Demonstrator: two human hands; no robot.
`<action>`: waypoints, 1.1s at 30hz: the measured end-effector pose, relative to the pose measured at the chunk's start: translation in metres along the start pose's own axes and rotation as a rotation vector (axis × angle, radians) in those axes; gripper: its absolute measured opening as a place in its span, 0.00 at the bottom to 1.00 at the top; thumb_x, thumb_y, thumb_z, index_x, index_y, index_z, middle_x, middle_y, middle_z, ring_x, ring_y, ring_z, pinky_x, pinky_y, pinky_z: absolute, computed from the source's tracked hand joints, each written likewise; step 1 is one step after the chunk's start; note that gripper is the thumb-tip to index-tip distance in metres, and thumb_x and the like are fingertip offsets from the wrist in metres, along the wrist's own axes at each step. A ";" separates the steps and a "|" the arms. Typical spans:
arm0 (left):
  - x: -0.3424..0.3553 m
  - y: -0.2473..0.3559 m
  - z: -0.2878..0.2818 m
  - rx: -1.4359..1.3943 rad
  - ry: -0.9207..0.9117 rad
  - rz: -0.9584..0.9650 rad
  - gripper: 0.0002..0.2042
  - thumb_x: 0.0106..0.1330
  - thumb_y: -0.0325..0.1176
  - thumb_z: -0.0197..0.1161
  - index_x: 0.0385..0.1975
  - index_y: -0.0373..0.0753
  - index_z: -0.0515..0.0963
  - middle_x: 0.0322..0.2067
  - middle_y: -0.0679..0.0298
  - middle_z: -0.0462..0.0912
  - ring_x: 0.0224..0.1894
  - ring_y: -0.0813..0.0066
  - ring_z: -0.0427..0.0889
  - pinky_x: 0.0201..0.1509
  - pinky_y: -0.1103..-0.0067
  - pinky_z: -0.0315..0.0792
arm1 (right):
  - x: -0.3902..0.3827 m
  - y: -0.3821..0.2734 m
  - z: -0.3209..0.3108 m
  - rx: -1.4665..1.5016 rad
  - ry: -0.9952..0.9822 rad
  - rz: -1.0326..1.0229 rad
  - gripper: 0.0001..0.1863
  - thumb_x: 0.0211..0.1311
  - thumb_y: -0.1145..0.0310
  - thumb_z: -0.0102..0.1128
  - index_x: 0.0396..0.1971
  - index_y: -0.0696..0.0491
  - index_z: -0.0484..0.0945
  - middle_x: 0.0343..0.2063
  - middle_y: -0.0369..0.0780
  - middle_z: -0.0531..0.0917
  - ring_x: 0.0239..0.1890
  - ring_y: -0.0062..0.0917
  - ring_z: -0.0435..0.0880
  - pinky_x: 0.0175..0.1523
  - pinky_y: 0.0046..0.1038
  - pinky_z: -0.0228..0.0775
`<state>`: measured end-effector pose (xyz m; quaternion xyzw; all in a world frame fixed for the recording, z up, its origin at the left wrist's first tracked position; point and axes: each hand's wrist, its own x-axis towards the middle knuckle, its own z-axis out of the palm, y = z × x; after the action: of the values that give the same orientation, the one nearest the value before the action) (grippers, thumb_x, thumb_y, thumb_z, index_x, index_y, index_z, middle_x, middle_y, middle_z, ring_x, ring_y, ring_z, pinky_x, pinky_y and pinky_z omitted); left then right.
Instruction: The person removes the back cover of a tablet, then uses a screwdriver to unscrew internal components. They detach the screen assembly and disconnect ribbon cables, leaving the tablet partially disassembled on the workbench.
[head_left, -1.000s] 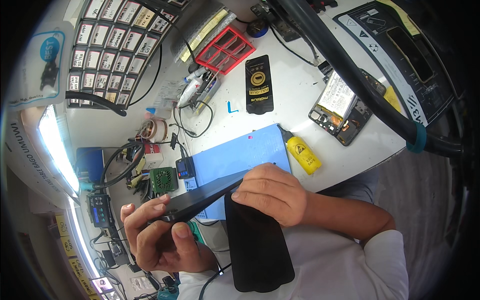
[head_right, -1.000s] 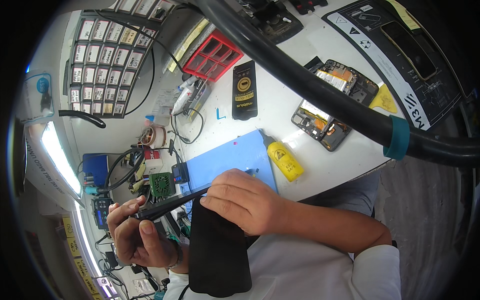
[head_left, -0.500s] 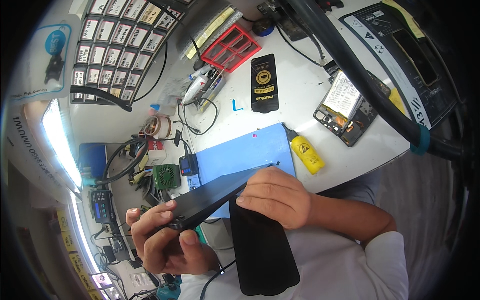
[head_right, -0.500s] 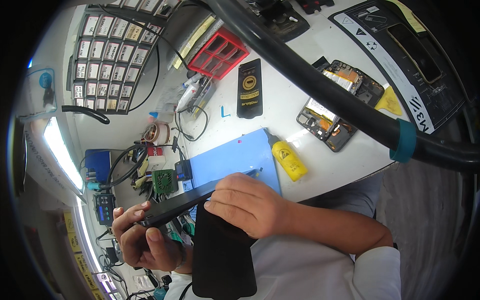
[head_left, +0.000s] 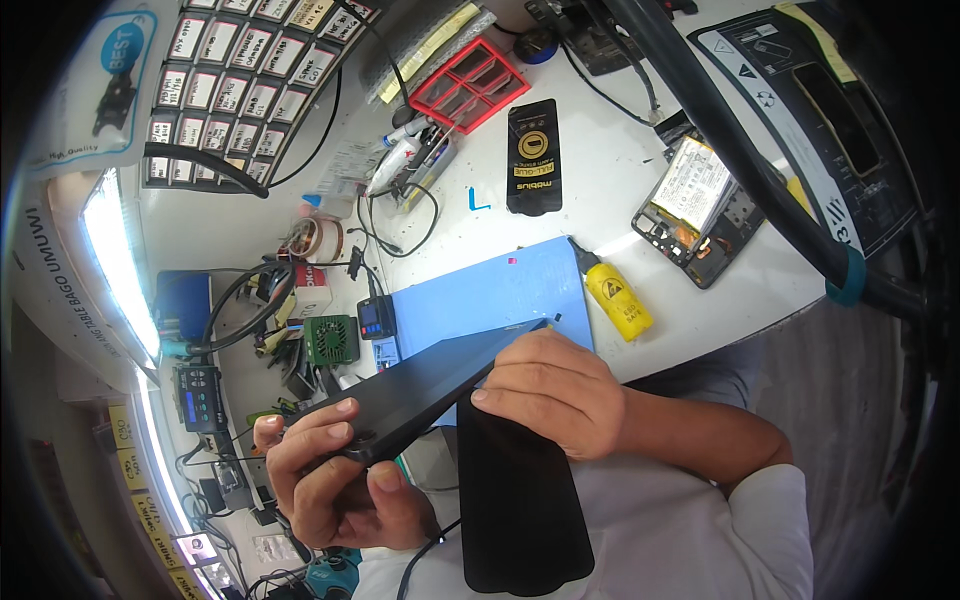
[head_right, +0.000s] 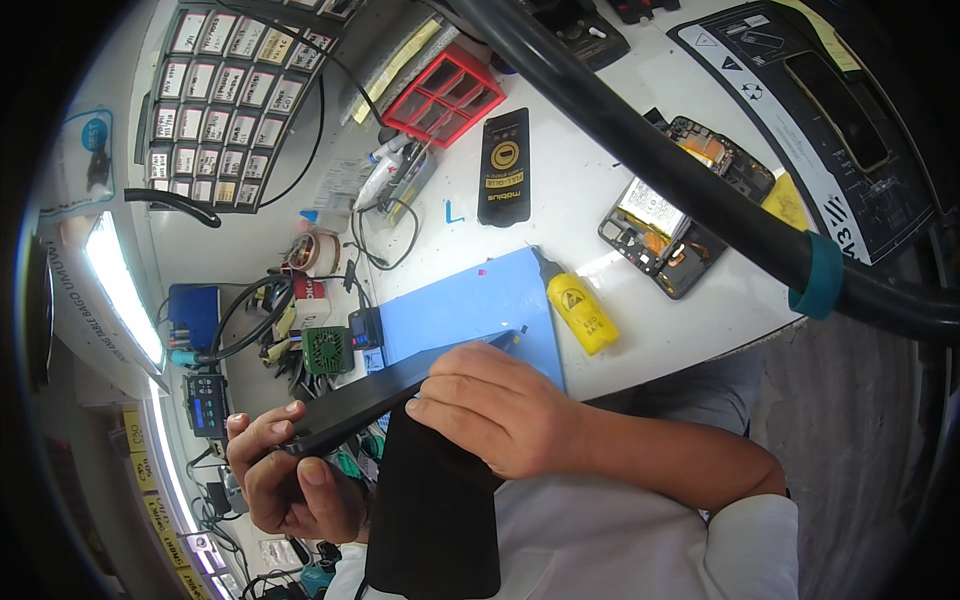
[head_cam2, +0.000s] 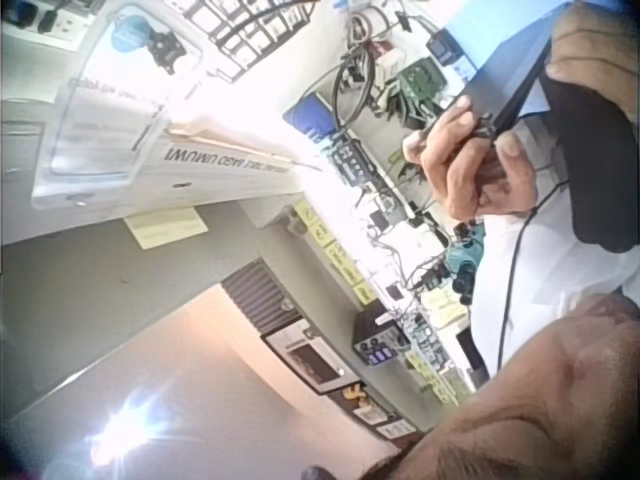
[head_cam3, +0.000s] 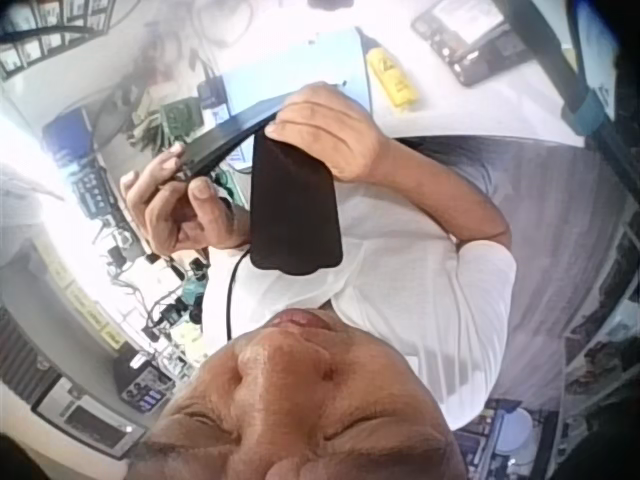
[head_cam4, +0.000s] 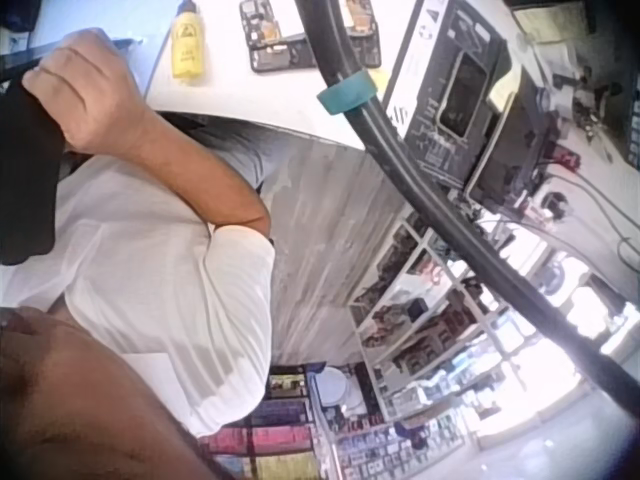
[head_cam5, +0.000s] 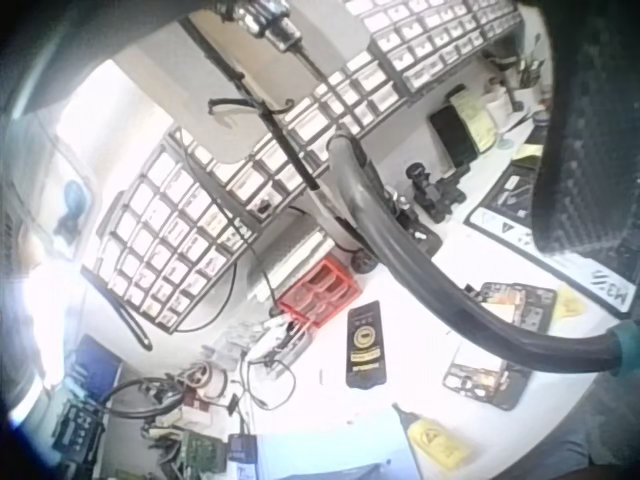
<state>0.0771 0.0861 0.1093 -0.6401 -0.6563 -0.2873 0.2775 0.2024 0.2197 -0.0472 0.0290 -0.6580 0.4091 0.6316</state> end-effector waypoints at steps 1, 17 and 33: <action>0.000 0.000 0.000 -0.004 0.007 -0.003 0.15 0.72 0.44 0.71 0.34 0.42 0.73 0.38 0.57 0.82 0.39 0.60 0.91 0.75 0.52 0.58 | 0.001 -0.001 0.000 0.005 -0.001 0.004 0.21 0.54 0.77 0.74 0.49 0.67 0.85 0.42 0.50 0.87 0.41 0.43 0.88 0.44 0.38 0.81; 0.006 0.002 0.007 0.004 0.045 -0.046 0.20 0.71 0.49 0.74 0.31 0.42 0.73 0.36 0.57 0.83 0.39 0.60 0.91 0.75 0.54 0.60 | 0.010 0.001 -0.008 -0.034 -0.061 0.038 0.21 0.49 0.79 0.76 0.45 0.69 0.85 0.40 0.50 0.86 0.41 0.44 0.88 0.44 0.39 0.82; 0.010 0.005 0.011 -0.017 0.069 -0.086 0.20 0.70 0.49 0.74 0.29 0.42 0.74 0.35 0.56 0.84 0.39 0.60 0.90 0.75 0.55 0.60 | -0.001 0.009 -0.013 -0.066 -0.117 0.090 0.20 0.52 0.77 0.78 0.45 0.66 0.86 0.41 0.48 0.85 0.43 0.43 0.87 0.47 0.39 0.83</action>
<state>0.0821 0.1012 0.1091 -0.6032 -0.6708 -0.3266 0.2819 0.2082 0.2331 -0.0548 0.0024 -0.7074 0.4129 0.5737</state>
